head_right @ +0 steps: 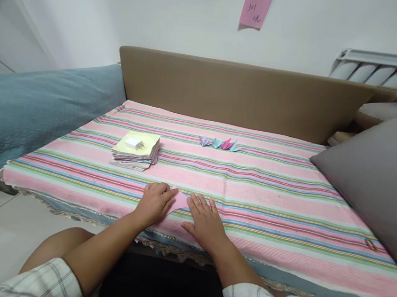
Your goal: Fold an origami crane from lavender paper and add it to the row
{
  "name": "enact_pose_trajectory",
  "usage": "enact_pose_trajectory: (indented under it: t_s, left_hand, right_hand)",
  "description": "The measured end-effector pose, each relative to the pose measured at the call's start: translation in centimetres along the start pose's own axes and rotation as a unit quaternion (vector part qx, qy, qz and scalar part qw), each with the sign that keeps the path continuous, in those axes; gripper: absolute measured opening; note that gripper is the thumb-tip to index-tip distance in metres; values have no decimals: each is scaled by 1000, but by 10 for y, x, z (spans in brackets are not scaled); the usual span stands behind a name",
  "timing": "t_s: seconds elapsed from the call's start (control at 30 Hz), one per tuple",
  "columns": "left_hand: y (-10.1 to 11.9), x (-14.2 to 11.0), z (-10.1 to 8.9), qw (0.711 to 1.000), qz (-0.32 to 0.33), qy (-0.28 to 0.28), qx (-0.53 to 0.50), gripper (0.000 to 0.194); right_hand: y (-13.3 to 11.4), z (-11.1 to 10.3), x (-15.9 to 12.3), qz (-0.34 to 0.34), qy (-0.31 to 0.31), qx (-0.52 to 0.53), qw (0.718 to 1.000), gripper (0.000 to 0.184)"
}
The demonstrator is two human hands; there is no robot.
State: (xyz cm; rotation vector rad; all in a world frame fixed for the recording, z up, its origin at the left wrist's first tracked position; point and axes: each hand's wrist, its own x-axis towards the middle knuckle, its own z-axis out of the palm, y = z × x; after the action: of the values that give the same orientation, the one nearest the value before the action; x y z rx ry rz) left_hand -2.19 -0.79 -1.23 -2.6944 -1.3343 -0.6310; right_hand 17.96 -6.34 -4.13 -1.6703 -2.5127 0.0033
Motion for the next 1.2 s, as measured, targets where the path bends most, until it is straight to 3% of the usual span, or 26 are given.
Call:
enact_pose_trajectory:
  t_s: [0.27,0.4,0.5,0.6,0.73,1.0,1.2]
  left_hand:
    - [4,2,11,998,-21,-39,33,35]
    - [3,2,11,998,-29,-39,32,36]
    - [4,2,12,998,-36,-34,30,32]
    - [5,2,12,998,-45,-29,23,28]
    - [5,0,10,998,-55,-31,16,30]
    - [1,-8,0,994,-81,-64,33,35]
    - [-11,-13,-2,992,-113,-38,29,28]
  right_hand:
    - [-1,-1,0,5,19,8,1000,67]
    - [-9,-5,6,21,66,5,998,67]
    - [-17,-3,12,-32,95,-3,995,65]
    - [-23,3,16,-68,82,1,994,69]
    - [-24,10,17,-67,60,7,996,75]
    - [-24,10,17,-56,50,8,997,65]
    - [-23,11,16,-58,50,-1,997,64]
